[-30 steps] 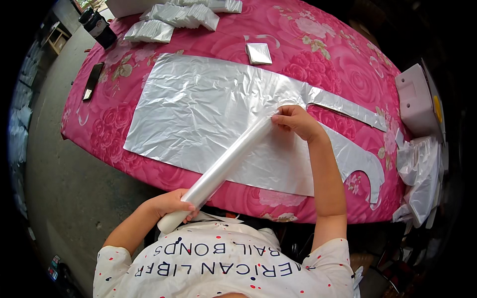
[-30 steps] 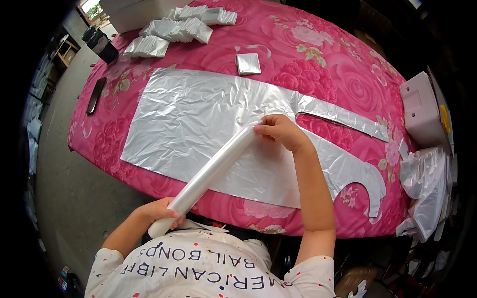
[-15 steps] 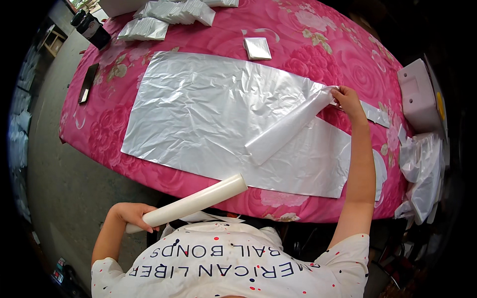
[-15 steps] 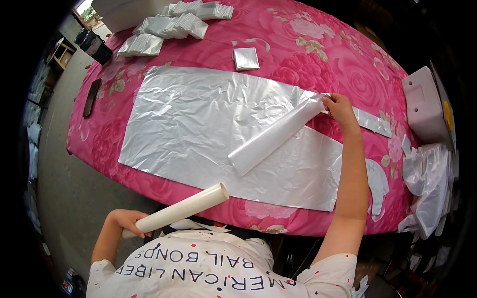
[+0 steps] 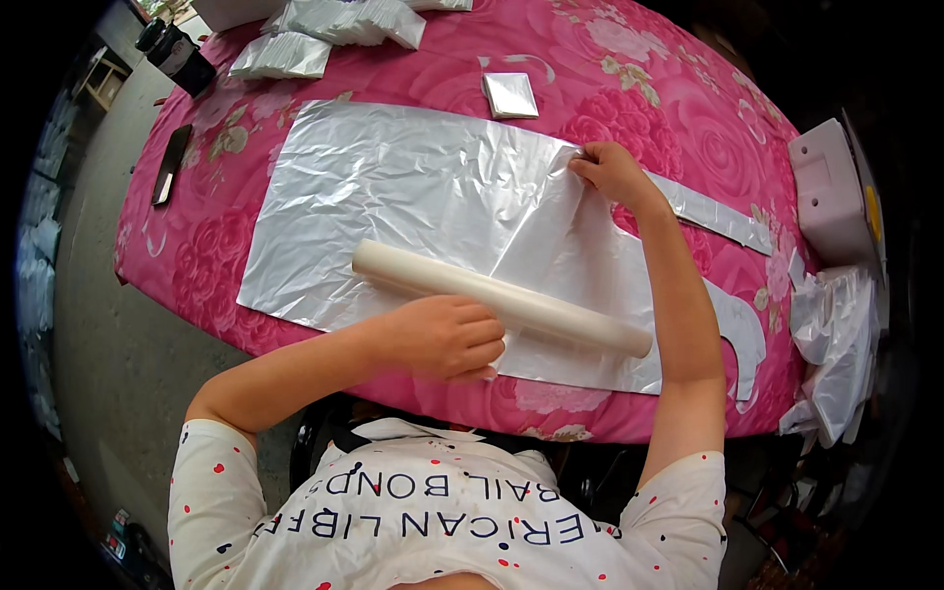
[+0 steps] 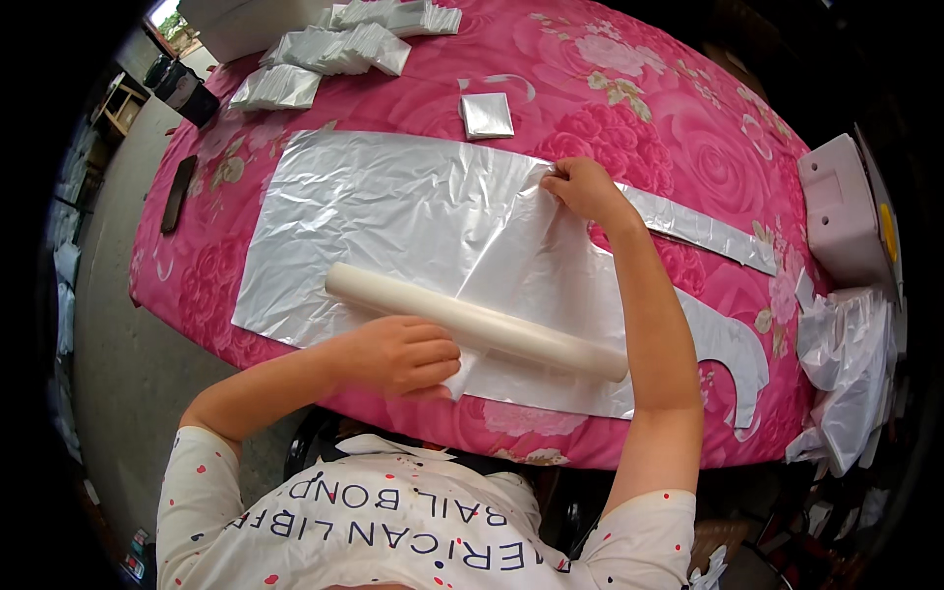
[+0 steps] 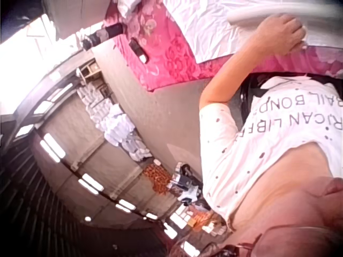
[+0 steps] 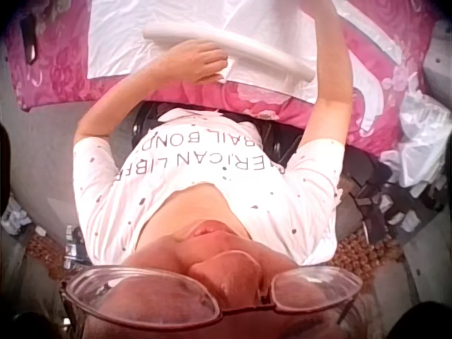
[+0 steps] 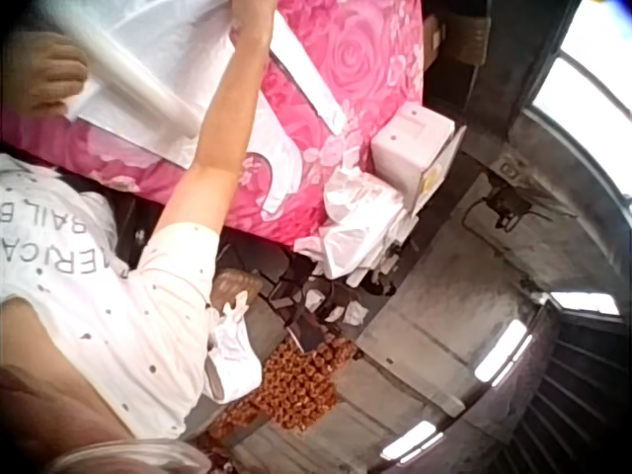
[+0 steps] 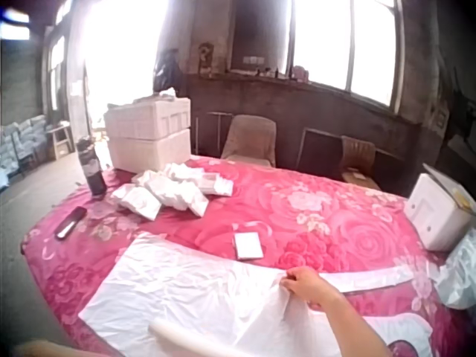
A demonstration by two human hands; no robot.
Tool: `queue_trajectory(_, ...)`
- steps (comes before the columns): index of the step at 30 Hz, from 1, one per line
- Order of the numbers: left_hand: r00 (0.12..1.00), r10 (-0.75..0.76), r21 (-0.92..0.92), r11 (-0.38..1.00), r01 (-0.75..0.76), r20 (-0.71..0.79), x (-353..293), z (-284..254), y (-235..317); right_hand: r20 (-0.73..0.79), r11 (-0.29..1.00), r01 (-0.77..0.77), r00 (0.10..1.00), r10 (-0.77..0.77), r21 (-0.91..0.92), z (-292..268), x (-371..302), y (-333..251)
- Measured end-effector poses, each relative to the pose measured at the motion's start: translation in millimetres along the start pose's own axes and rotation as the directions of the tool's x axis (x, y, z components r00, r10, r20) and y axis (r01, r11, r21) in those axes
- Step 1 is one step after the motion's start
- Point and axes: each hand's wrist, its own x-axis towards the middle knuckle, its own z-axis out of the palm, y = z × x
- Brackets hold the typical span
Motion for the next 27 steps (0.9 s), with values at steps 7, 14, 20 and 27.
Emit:
queue_trajectory(7,0.991,-0.008,-0.039,0.999,0.003,-0.136,7,54,8,0.083,0.999,-0.047,0.996,0.045,0.016,-8,11,11)
queue_trajectory(14,0.987,-0.07,-0.019,0.997,0.068,-0.146,6,67,33,-0.331,0.989,0.088,0.936,-0.122,-0.115,25,-73,-38)
queue_trajectory(20,0.98,-0.15,-0.027,0.989,0.148,-0.13,9,76,48,-0.135,0.874,0.315,0.913,-0.386,-0.371,108,-188,-47)
queue_trajectory(27,0.982,-0.142,-0.022,0.99,0.141,-0.122,7,68,49,-0.462,0.874,-0.001,0.849,-0.256,-0.486,44,-185,26)
